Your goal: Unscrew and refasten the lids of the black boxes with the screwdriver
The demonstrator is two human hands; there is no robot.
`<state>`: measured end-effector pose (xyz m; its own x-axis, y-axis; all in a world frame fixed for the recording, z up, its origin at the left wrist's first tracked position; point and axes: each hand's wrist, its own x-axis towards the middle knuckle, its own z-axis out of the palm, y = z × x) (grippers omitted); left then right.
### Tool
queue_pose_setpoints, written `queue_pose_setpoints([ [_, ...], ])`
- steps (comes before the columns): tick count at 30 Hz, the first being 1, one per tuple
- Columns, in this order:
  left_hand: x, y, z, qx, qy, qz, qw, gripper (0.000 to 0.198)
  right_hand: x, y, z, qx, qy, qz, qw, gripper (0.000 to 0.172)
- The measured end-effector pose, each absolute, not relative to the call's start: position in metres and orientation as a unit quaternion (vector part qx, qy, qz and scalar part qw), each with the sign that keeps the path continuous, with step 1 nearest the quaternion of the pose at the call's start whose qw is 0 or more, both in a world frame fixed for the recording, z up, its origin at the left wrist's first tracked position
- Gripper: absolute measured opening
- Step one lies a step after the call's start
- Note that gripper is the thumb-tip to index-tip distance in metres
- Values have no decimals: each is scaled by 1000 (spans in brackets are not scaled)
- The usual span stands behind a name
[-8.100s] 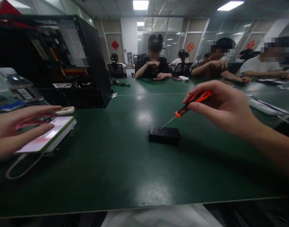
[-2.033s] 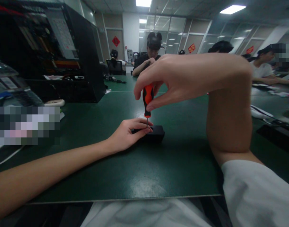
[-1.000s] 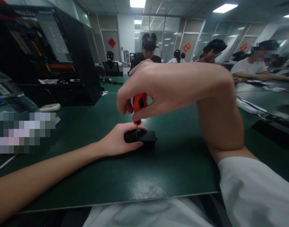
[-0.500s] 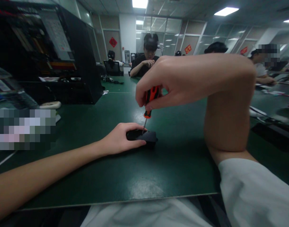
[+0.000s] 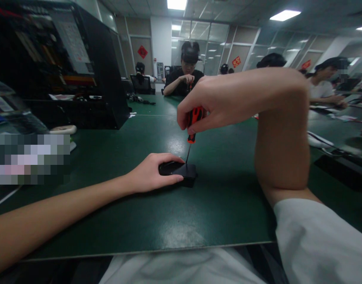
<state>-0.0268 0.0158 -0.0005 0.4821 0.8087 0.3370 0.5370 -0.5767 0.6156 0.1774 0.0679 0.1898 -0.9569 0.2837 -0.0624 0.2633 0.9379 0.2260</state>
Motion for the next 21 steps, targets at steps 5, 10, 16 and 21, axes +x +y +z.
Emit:
queue_pose_setpoints([
  [5,-27,16,0,836,400,308,217,40,179,66,191,144,984,95,48,27],
  [10,-26,15,1,834,402,309,218,40,178,66,190,152,984,73,63,36],
  [16,-27,16,-1,835,401,308,217,41,173,69,189,123,988,79,56,34],
  [21,-27,17,-2,834,401,310,217,41,175,68,188,98,989,102,38,34],
])
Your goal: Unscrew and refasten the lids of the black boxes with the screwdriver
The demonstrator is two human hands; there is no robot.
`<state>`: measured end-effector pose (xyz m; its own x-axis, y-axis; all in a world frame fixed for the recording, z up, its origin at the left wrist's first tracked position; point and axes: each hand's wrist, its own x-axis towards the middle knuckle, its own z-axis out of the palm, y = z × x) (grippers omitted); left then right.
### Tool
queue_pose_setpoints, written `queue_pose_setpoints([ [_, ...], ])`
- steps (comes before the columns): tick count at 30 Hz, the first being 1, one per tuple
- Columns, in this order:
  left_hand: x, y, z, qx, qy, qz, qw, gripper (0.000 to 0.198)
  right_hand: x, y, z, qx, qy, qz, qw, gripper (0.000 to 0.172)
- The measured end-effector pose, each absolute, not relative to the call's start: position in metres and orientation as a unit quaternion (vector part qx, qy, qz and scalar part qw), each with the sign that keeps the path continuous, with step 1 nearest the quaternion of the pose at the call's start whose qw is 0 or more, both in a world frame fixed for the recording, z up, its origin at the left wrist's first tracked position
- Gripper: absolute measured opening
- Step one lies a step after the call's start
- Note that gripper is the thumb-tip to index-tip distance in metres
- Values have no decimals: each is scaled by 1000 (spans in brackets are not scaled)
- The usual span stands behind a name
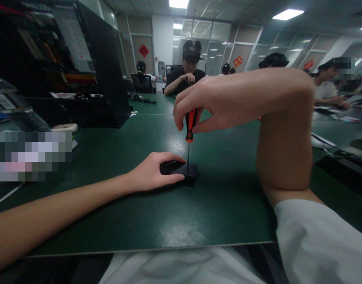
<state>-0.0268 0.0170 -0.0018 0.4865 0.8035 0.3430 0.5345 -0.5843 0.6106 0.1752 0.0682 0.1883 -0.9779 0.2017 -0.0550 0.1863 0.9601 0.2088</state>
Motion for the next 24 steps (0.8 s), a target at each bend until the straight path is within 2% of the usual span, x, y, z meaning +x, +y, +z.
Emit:
queue_pose_setpoints([
  [6,-27,17,-1,833,404,307,220,42,175,68,187,130,986,101,34,32],
  [15,-27,17,-1,835,400,309,219,40,178,68,188,164,982,88,43,38],
  [19,-26,16,0,832,408,301,224,42,178,73,187,136,985,92,44,40],
  [24,-25,15,2,829,409,303,232,42,178,73,187,142,982,127,19,29],
])
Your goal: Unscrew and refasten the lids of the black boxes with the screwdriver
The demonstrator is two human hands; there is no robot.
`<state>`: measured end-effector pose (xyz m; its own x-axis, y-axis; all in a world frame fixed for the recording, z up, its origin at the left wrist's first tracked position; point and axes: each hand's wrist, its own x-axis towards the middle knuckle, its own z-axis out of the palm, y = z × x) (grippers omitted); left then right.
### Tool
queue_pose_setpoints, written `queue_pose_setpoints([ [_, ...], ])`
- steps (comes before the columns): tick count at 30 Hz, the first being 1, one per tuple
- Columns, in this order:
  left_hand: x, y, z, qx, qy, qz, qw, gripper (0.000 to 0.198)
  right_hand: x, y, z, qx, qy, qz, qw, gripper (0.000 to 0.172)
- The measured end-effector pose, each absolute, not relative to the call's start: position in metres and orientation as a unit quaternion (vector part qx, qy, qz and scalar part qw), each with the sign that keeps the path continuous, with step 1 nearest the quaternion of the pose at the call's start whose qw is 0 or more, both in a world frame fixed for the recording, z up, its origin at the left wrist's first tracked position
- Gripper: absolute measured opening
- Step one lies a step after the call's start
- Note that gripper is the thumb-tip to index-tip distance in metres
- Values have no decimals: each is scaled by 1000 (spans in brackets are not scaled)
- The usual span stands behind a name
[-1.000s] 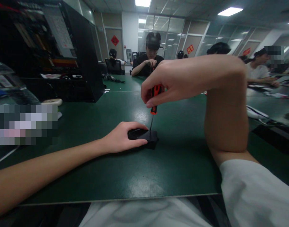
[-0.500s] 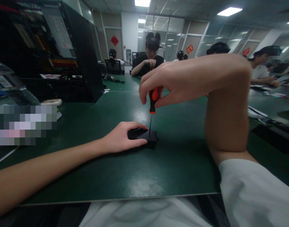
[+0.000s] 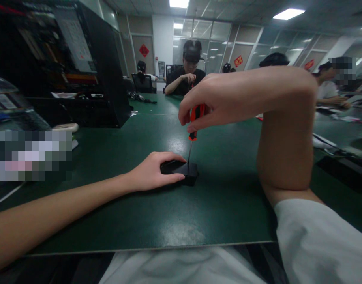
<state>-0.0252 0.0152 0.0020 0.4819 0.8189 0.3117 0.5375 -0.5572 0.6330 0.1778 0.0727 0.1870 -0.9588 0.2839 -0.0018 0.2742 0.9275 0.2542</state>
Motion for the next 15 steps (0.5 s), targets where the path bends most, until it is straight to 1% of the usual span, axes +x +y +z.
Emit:
queue_pose_setpoints([
  [2,-25,15,2,826,412,303,239,42,179,73,187,138,983,120,23,26],
  [5,-26,16,2,821,416,301,249,42,181,73,187,160,981,106,41,33],
  [7,-26,17,2,818,418,301,255,42,183,74,186,201,975,76,47,33],
  [8,-26,17,2,817,419,301,258,41,185,75,186,225,972,48,38,36],
  [11,-26,17,2,813,421,303,264,41,192,76,188,268,962,-55,-26,58],
  [12,-26,16,2,812,422,304,265,41,195,76,189,266,961,-72,-32,61],
  [13,-26,16,2,812,422,304,264,41,198,76,191,258,963,-77,-19,61],
  [15,-27,16,2,813,424,303,262,41,204,76,193,235,969,-56,48,56],
])
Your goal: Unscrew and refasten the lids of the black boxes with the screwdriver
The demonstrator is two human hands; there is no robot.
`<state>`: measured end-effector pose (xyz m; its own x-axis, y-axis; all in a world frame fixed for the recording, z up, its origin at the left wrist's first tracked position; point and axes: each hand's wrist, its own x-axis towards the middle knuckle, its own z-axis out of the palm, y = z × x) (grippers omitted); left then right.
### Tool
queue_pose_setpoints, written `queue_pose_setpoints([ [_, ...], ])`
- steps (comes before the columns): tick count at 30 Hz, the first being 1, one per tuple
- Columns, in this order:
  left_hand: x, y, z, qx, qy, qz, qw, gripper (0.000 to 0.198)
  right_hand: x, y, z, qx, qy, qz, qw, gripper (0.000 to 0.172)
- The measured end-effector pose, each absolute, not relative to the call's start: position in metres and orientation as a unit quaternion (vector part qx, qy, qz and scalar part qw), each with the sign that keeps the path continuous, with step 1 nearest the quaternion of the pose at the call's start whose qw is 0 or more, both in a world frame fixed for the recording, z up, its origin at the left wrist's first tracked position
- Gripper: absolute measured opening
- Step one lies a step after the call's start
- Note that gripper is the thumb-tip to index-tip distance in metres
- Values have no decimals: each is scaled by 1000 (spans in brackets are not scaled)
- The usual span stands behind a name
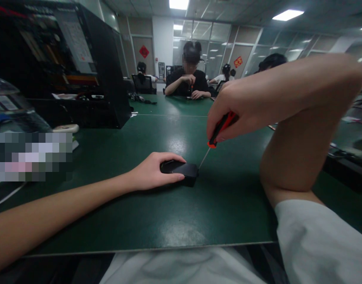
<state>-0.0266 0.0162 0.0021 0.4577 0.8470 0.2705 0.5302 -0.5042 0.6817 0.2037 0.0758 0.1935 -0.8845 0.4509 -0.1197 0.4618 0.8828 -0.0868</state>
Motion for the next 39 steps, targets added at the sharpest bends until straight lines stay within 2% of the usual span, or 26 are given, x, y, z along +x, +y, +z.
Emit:
queue_pose_setpoints([
  [3,-27,16,2,813,423,301,263,42,207,75,195,222,967,-18,123,45],
  [12,-26,16,2,813,422,302,263,43,197,81,189,188,973,29,128,28],
  [18,-28,17,1,818,416,303,257,42,199,82,191,195,971,21,139,32],
  [24,-27,17,0,821,411,305,252,42,200,82,192,167,976,29,135,25],
  [33,-27,17,2,822,412,301,253,43,200,78,192,181,974,14,135,31],
  [39,-27,16,2,821,417,301,247,43,200,78,191,185,973,15,134,27],
])
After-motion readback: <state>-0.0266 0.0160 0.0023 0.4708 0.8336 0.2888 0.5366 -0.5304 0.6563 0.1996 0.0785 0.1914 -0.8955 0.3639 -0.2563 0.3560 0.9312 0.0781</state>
